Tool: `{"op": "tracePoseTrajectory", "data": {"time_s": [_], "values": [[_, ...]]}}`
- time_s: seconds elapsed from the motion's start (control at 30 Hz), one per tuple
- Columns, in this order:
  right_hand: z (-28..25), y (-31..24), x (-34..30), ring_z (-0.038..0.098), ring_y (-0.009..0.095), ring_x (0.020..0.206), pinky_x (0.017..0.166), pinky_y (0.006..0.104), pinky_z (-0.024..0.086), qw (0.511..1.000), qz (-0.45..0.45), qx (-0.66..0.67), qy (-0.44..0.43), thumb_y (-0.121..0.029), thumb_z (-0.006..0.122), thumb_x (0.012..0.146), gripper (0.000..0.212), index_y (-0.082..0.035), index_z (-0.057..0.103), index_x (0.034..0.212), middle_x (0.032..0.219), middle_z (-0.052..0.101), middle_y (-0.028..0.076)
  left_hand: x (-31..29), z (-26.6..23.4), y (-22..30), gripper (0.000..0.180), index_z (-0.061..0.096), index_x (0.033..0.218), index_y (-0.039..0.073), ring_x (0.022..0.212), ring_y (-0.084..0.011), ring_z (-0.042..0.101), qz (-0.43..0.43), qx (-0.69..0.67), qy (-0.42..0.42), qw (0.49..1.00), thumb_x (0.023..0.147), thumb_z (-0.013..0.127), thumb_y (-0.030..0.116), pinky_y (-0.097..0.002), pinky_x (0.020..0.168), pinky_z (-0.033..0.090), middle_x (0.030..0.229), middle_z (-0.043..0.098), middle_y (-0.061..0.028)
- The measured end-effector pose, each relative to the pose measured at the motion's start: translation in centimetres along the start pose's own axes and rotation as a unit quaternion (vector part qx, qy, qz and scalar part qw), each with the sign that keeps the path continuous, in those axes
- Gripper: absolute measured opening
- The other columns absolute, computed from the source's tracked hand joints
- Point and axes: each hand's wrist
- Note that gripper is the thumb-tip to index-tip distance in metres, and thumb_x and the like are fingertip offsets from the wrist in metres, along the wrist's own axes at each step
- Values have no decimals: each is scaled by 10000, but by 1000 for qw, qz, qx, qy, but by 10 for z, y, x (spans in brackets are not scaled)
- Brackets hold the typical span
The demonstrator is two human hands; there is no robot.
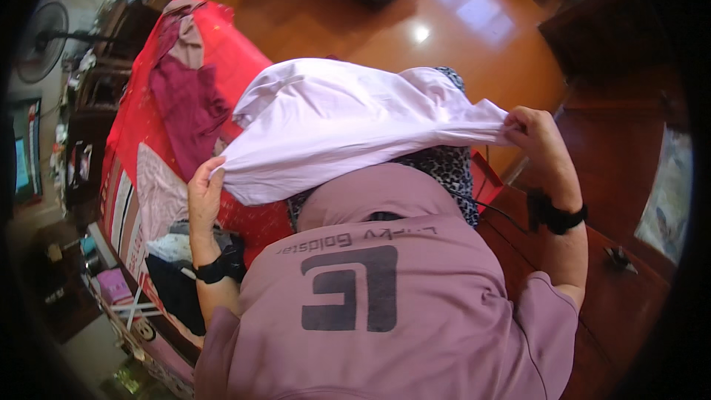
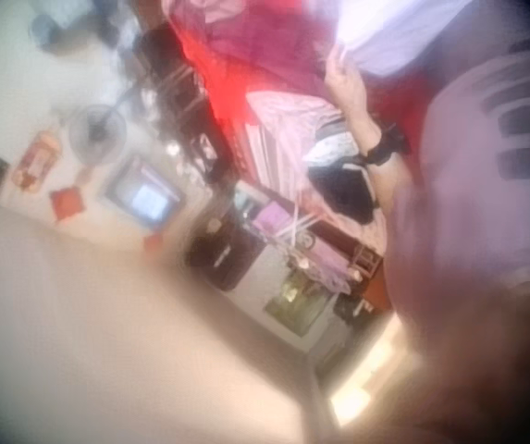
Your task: Fold laundry on a bed including underwear and shirts.
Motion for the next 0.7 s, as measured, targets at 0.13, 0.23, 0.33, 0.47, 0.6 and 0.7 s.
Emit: {"op": "tracePoseTrajectory", "data": {"time_s": [0.13,0.23,0.33,0.47,0.6,0.7], "values": [[-2,-2,3,593,198,638,591,307,451,997,-21,-39,63,7,644,762,102,22,556,811,711,591,153,12,-3,11,117,632,994,5,732,-80,525,39,149,51,987,890,595,44,-242,663,446,769,608,-13],[-13,1,12,620,211,797,657,309,466,982,-53,-93,156,9,610,804,100,5,514,830,871,627,171,30,-27,24,71,601,961,18,779,-106,532,67,180,108,975,900,585,51,-250,725,447,809,582,-27],[-43,-11,38,585,201,982,764,303,483,930,-207,71,294,-3,551,885,79,-33,487,849,1072,631,136,62,-80,63,76,572,990,20,858,-125,535,170,167,260,936,949,524,63,-266,809,445,914,579,-38],[-110,-73,63,588,129,932,777,253,486,859,-319,278,288,-152,525,963,116,-43,566,966,1035,637,69,92,-142,148,306,565,1047,-15,907,-133,578,209,164,429,864,1006,481,277,-299,846,478,985,622,-104],[-162,-131,86,604,104,799,702,243,490,781,-417,173,432,-108,518,954,126,-15,584,1008,898,618,41,107,-166,230,330,574,1108,-11,902,-119,578,326,64,391,858,990,517,292,-258,797,483,980,627,-51],[-157,-179,100,609,122,757,703,284,494,820,-355,-260,366,-149,619,903,147,-18,592,963,849,616,34,129,-221,235,315,610,1081,-2,888,-90,569,322,82,373,866,976,548,289,-234,790,463,977,635,-37]]}}
Point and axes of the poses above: each hand's wrist, its own x-axis towards the middle knuckle, its own z-axis out of the palm, y = z × x
